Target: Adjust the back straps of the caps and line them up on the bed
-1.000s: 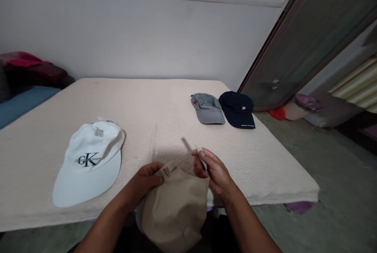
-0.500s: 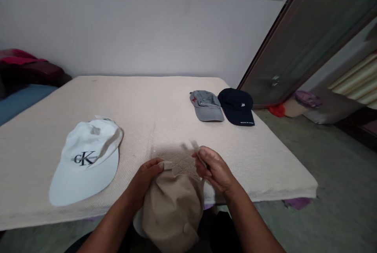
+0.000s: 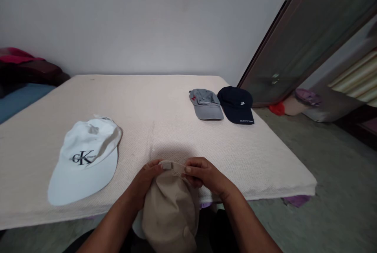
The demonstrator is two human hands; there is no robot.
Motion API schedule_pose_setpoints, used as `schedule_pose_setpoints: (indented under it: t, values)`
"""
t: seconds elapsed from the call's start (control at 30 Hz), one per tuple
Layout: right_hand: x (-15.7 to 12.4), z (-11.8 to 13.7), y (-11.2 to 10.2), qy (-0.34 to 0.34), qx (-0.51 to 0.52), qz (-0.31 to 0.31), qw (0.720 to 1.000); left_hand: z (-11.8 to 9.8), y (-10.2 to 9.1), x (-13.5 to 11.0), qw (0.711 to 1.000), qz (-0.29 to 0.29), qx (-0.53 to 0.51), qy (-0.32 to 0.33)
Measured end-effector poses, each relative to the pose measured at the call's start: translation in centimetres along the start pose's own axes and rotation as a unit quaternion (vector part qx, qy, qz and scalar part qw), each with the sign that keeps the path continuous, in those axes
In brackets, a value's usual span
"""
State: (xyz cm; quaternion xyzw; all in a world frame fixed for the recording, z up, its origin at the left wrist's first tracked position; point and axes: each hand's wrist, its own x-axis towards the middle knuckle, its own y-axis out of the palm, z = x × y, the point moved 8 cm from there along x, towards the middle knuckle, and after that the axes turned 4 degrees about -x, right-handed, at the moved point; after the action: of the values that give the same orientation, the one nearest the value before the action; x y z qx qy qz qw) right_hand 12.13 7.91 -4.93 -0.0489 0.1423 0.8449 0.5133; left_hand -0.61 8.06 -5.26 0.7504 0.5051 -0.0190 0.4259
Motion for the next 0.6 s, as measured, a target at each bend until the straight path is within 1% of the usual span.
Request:
schedule_pose_setpoints:
  t: [0.2,0.43,0.6]
  values:
    - [0.0,0.8,0.0,-0.038,-0.002,-0.02,0.999,0.5,0.1,0.3,1.0,0.0,0.009,0.002]
    - [0.2,0.6,-0.3,-0.027,-0.013,-0.045,0.999,0.5,0.3,0.3,1.0,-0.025,0.001,0.002]
    - [0.5,0.4,0.0,-0.027,0.006,-0.032,0.999,1.7,0.7,0.2,0.998,-0.013,-0.029,-0.058]
